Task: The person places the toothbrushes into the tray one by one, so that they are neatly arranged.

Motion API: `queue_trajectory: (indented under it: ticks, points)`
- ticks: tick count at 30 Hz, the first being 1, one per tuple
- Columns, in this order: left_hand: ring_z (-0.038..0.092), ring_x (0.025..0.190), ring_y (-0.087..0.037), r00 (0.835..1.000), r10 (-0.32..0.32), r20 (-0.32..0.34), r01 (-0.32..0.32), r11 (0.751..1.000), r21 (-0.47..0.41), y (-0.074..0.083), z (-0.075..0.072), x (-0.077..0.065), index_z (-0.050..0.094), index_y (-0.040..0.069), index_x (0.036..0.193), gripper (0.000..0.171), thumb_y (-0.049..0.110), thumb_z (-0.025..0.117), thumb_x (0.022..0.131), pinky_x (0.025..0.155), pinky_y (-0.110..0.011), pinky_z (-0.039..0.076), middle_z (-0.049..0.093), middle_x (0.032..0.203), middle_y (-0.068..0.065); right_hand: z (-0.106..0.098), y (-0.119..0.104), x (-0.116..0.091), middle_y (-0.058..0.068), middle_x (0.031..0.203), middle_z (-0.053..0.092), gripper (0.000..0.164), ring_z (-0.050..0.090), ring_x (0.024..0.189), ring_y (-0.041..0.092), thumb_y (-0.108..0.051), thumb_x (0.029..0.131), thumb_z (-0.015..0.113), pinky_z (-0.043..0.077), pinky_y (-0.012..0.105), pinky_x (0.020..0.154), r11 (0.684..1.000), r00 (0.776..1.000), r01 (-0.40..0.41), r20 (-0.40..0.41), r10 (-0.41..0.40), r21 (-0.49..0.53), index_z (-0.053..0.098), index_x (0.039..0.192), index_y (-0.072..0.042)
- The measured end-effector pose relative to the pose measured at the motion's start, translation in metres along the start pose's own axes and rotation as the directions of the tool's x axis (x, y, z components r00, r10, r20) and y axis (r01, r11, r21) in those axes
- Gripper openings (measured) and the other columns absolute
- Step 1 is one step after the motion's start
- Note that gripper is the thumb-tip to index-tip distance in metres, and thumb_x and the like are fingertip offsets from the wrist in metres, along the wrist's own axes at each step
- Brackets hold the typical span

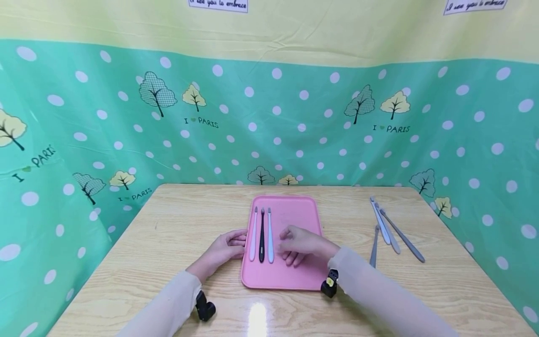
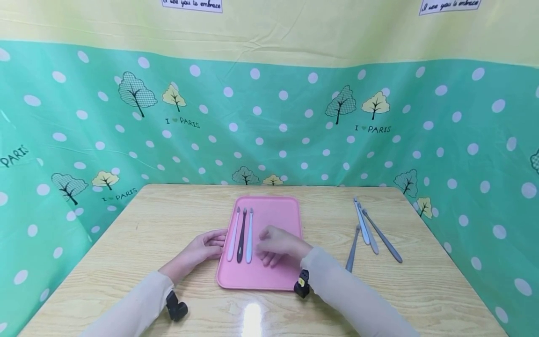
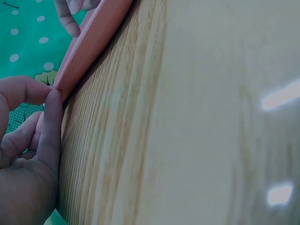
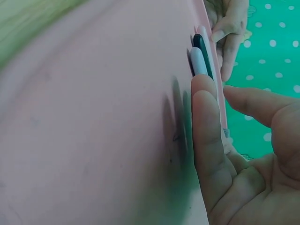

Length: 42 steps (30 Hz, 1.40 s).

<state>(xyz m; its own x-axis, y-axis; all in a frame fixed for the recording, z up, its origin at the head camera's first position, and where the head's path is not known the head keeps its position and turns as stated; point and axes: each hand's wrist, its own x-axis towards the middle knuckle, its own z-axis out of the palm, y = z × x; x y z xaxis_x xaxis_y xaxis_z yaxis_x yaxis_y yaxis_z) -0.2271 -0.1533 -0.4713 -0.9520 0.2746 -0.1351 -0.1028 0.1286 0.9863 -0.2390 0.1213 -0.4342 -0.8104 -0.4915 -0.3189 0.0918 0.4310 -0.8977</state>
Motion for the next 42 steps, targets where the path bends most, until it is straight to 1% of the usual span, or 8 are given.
queue_trajectory:
  ticks: [3,7,14,21,27,35,42]
  points:
    - [0.061,0.109,-0.025,1.0,-0.005,0.0,0.005,1.0,0.0,0.001,0.001,0.0,0.046,-0.003,0.146,0.062,-0.004,0.066,0.087,0.089,-0.035,0.06,0.057,0.126,-0.018,-0.003,0.001,-0.002,0.018,0.084,0.07,0.051,0.07,0.063,0.021,-0.016,0.095,0.067,0.064,0.034,0.056,1.0,1.0,0.005,0.005,-0.005,0.019,0.041,0.133,0.006]
    - [0.061,0.11,-0.026,1.0,0.005,0.01,-0.005,1.0,0.001,0.002,0.001,0.0,0.044,-0.005,0.146,0.063,-0.004,0.066,0.087,0.09,-0.034,0.06,0.056,0.128,-0.021,-0.006,0.002,-0.004,0.019,0.086,0.07,0.052,0.07,0.063,0.022,-0.017,0.095,0.066,0.064,0.035,0.056,0.999,1.0,0.019,0.011,-0.019,0.032,0.04,0.133,0.007]
    - [0.061,0.111,-0.027,1.0,0.014,0.016,-0.014,1.0,-0.004,0.003,0.001,-0.001,0.043,-0.006,0.146,0.064,-0.004,0.065,0.087,0.09,-0.034,0.06,0.056,0.129,-0.022,-0.01,0.004,-0.006,0.018,0.086,0.07,0.051,0.07,0.063,0.022,-0.017,0.096,0.066,0.063,0.035,0.056,1.0,1.0,0.014,0.002,-0.014,0.006,0.042,0.134,0.006]
    - [0.062,0.109,-0.026,1.0,0.015,0.01,-0.015,1.0,-0.002,0.001,0.001,-0.002,0.044,-0.005,0.146,0.063,-0.005,0.065,0.087,0.089,-0.034,0.06,0.056,0.127,-0.022,-0.013,0.003,-0.012,0.018,0.087,0.07,0.052,0.07,0.064,0.022,-0.017,0.096,0.065,0.064,0.037,0.056,1.0,1.0,0.02,0.001,-0.02,-0.002,0.041,0.136,0.007]
    - [0.062,0.108,-0.024,1.0,-0.002,-0.002,0.002,1.0,0.002,0.001,0.002,-0.001,0.046,-0.003,0.146,0.061,-0.004,0.065,0.088,0.088,-0.035,0.06,0.057,0.125,-0.018,-0.019,0.004,-0.023,0.017,0.087,0.069,0.053,0.07,0.066,0.025,-0.021,0.097,0.064,0.064,0.037,0.057,1.0,1.0,0.018,0.002,-0.018,-0.024,0.041,0.137,0.005]
    - [0.062,0.107,-0.024,1.0,0.005,-0.009,-0.005,1.0,0.018,0.001,0.002,-0.001,0.047,-0.003,0.146,0.061,-0.004,0.066,0.088,0.088,-0.035,0.061,0.058,0.124,-0.017,-0.035,0.01,-0.041,0.016,0.09,0.07,0.052,0.07,0.071,0.027,-0.019,0.099,0.061,0.064,0.038,0.06,0.997,0.999,0.041,-0.012,-0.042,-0.069,0.038,0.138,0.008]
    - [0.062,0.107,-0.024,1.0,0.001,-0.01,-0.001,1.0,0.008,-0.002,0.001,0.0,0.046,-0.003,0.146,0.062,-0.005,0.066,0.086,0.089,-0.035,0.06,0.058,0.124,-0.017,-0.051,0.019,-0.056,0.017,0.092,0.069,0.053,0.07,0.074,0.028,-0.018,0.101,0.058,0.064,0.037,0.061,0.997,0.998,0.058,-0.002,-0.058,-0.052,0.036,0.139,0.01]
